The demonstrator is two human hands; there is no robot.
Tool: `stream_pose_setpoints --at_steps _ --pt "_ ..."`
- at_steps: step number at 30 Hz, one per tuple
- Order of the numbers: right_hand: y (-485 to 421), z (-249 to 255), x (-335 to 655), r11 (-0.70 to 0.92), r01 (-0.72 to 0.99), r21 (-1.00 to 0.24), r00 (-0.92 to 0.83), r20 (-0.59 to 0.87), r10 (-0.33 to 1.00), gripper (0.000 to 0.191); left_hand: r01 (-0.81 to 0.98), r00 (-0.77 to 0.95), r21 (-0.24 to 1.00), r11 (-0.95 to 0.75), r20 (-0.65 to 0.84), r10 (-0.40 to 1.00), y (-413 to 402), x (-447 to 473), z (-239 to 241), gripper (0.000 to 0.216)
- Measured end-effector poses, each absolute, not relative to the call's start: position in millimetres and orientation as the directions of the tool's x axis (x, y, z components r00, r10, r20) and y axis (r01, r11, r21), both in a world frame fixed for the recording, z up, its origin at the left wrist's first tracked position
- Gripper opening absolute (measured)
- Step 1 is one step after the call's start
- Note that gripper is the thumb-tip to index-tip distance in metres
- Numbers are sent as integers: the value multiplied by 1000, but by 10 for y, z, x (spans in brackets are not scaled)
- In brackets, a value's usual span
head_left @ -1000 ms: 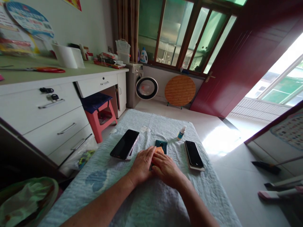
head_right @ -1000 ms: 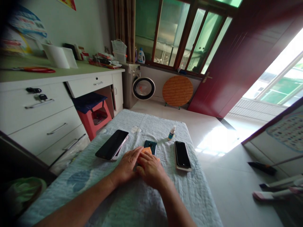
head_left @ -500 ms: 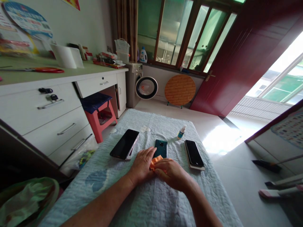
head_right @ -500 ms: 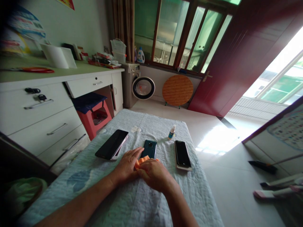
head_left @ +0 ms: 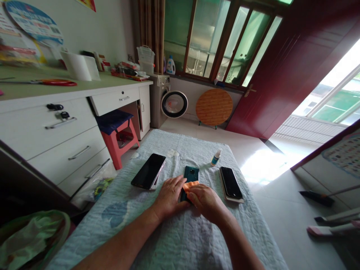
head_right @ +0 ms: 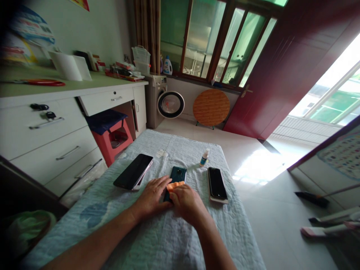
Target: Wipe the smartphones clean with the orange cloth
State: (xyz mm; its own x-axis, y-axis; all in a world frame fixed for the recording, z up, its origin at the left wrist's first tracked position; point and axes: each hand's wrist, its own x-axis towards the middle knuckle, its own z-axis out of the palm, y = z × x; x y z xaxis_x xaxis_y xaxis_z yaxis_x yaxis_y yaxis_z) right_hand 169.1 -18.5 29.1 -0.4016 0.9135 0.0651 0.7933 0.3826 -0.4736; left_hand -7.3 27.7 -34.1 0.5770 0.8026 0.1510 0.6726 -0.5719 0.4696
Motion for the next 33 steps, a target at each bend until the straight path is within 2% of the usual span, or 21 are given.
stream_pose_setpoints --at_steps 9,14,18,22,27,33 --pt "-169 262 1683 356 852 -383 -347 96 933 39 671 581 475 -569 139 802 265 -75 -269 83" --pt "-182 213 1628 386 812 -438 -362 142 921 25 670 581 472 -572 147 801 274 -67 -285 81" --pt "-186 178 1590 459 743 -488 -440 162 883 20 667 578 456 -590 184 795 277 -65 -325 73" --pt "-193 179 1597 483 705 -519 -459 184 869 13 672 580 447 -591 180 795 272 -67 -328 74" --pt "-187 187 1639 488 682 -545 -474 179 862 13 669 589 453 -589 159 792 266 -76 -280 78" --pt "-167 165 1661 477 668 -570 -470 174 865 14 661 592 470 -585 152 791 270 -73 -270 73"
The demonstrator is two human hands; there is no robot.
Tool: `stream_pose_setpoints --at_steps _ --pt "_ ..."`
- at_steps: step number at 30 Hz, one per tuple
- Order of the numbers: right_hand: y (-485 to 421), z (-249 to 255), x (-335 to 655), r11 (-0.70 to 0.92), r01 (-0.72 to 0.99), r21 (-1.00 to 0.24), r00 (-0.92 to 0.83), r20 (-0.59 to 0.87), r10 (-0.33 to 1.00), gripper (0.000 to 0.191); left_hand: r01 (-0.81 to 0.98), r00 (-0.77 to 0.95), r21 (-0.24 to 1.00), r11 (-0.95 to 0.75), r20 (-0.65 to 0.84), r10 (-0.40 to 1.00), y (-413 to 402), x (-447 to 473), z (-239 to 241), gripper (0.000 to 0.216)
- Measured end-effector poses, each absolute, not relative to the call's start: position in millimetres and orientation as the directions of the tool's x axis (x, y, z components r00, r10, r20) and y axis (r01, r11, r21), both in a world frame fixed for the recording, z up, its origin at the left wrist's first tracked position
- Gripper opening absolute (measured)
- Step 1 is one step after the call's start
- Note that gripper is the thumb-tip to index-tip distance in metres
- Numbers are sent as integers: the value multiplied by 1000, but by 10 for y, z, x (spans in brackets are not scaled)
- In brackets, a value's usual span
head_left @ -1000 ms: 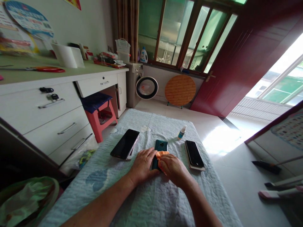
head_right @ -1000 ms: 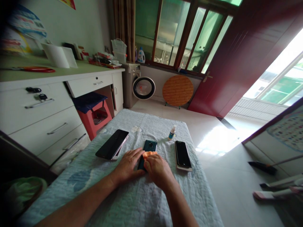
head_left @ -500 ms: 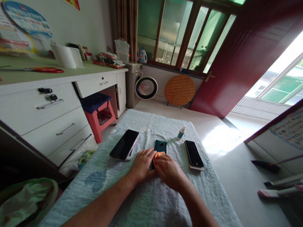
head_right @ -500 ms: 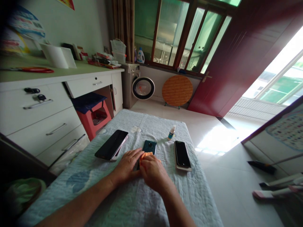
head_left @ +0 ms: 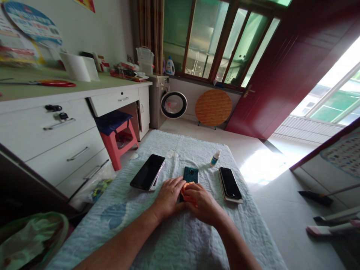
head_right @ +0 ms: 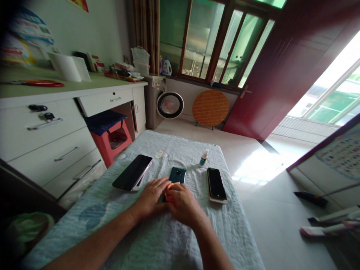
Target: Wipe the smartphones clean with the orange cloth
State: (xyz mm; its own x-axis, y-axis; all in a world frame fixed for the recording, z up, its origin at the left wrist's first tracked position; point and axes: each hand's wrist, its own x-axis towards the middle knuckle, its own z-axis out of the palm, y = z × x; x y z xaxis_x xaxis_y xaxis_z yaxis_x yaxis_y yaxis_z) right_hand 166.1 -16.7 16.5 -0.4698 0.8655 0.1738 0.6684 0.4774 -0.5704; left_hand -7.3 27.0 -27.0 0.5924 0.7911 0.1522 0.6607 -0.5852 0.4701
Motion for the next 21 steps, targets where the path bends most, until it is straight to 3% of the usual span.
stream_pose_setpoints --at_steps 21 --pt "-118 42 1623 429 731 -530 -411 160 898 21 656 588 478 -585 164 792 256 -76 -286 65"
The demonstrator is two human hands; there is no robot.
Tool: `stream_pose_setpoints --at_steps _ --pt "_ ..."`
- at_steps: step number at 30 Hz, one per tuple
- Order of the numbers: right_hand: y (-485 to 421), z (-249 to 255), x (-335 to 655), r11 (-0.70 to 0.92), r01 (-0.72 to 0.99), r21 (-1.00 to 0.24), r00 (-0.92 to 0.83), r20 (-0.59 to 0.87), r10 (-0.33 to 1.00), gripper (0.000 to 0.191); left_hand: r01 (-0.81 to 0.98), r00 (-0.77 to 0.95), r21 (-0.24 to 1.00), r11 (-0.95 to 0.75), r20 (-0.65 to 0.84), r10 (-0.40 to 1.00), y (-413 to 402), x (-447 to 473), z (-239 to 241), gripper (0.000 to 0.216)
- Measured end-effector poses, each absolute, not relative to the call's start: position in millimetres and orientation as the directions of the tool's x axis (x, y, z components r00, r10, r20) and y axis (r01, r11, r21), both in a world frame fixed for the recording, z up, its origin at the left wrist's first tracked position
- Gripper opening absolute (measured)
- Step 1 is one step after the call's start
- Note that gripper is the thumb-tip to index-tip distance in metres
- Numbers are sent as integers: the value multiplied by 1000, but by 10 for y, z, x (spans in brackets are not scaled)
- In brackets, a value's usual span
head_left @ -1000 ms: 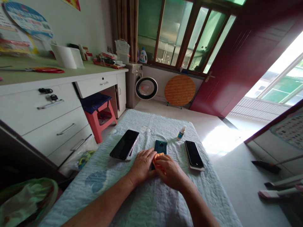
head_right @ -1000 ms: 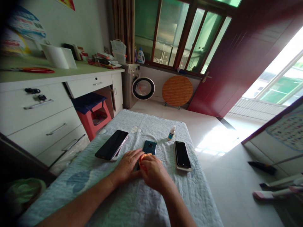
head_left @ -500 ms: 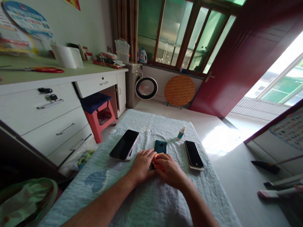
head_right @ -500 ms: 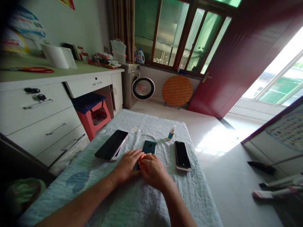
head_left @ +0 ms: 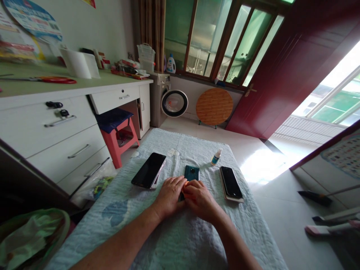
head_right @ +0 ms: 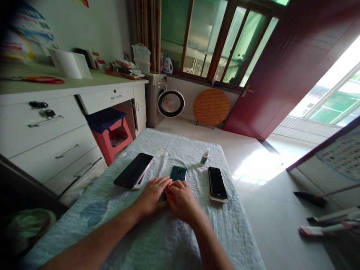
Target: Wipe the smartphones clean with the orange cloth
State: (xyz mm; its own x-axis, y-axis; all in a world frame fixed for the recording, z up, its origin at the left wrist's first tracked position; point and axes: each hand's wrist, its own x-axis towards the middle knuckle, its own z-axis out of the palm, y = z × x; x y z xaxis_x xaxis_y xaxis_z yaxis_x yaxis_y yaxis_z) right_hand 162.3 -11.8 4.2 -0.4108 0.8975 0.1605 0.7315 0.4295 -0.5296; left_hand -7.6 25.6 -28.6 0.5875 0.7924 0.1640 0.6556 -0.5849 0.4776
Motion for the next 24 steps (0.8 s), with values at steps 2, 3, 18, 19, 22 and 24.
stream_pose_setpoints --at_steps 2,3,18,19,22,24 --pt "-112 40 1618 432 730 -530 -411 165 897 20 652 589 478 -588 169 791 256 -76 -288 64" --pt "-108 41 1615 433 730 -528 -412 166 896 19 651 590 478 -590 171 789 257 -76 -288 64" --pt "-92 74 1747 415 755 -508 -369 194 909 21 652 584 485 -582 168 794 255 -84 -265 71" --pt "-81 63 1749 420 757 -501 -361 214 908 22 653 584 485 -582 167 794 251 -82 -252 71" --pt "-34 20 1751 404 781 -477 -320 249 914 27 655 585 482 -582 165 794 240 -73 -217 73" --pt "5 -21 1760 379 807 -452 -294 248 923 29 662 583 475 -579 159 797 236 -67 -207 74"
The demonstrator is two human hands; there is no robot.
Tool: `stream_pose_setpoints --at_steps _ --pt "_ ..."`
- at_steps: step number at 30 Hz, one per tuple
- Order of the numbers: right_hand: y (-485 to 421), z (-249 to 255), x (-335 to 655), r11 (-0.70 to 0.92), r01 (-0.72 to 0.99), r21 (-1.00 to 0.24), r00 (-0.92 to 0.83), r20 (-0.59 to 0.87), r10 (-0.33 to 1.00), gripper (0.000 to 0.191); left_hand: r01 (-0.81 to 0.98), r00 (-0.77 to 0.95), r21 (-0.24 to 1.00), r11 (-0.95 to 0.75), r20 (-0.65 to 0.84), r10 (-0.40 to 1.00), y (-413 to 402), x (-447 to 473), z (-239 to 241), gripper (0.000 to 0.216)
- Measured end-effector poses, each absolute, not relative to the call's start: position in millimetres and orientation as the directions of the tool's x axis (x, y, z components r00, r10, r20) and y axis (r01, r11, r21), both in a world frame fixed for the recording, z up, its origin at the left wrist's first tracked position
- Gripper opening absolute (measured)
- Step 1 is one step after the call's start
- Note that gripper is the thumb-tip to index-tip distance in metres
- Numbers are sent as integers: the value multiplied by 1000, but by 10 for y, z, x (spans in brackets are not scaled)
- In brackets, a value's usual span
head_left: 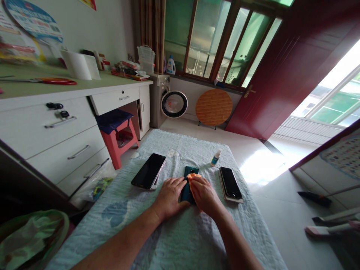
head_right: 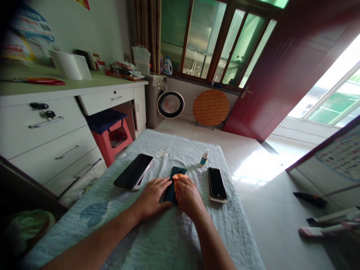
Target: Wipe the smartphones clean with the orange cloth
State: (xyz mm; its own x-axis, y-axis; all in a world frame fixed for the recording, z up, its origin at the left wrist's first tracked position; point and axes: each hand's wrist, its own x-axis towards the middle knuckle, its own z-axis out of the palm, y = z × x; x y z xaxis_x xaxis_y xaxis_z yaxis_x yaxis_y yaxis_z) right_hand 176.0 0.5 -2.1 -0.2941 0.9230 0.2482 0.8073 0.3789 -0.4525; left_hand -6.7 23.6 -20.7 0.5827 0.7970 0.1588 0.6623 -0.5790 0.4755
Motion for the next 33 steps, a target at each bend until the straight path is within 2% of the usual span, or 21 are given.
stream_pose_setpoints --at_steps 8,15,24,33 --pt "110 -148 1794 277 868 -413 -192 236 953 34 683 572 448 -577 164 804 214 -60 -217 72" --pt "41 -99 1774 126 950 -284 -87 147 985 19 687 565 450 -570 161 809 198 -46 -210 73" --pt "-107 139 1735 87 985 -150 -81 47 996 13 695 558 443 -566 164 814 183 -30 -201 74" --pt "-161 195 1743 137 970 -201 -142 -9 990 15 711 542 441 -548 153 826 168 -19 -184 72"
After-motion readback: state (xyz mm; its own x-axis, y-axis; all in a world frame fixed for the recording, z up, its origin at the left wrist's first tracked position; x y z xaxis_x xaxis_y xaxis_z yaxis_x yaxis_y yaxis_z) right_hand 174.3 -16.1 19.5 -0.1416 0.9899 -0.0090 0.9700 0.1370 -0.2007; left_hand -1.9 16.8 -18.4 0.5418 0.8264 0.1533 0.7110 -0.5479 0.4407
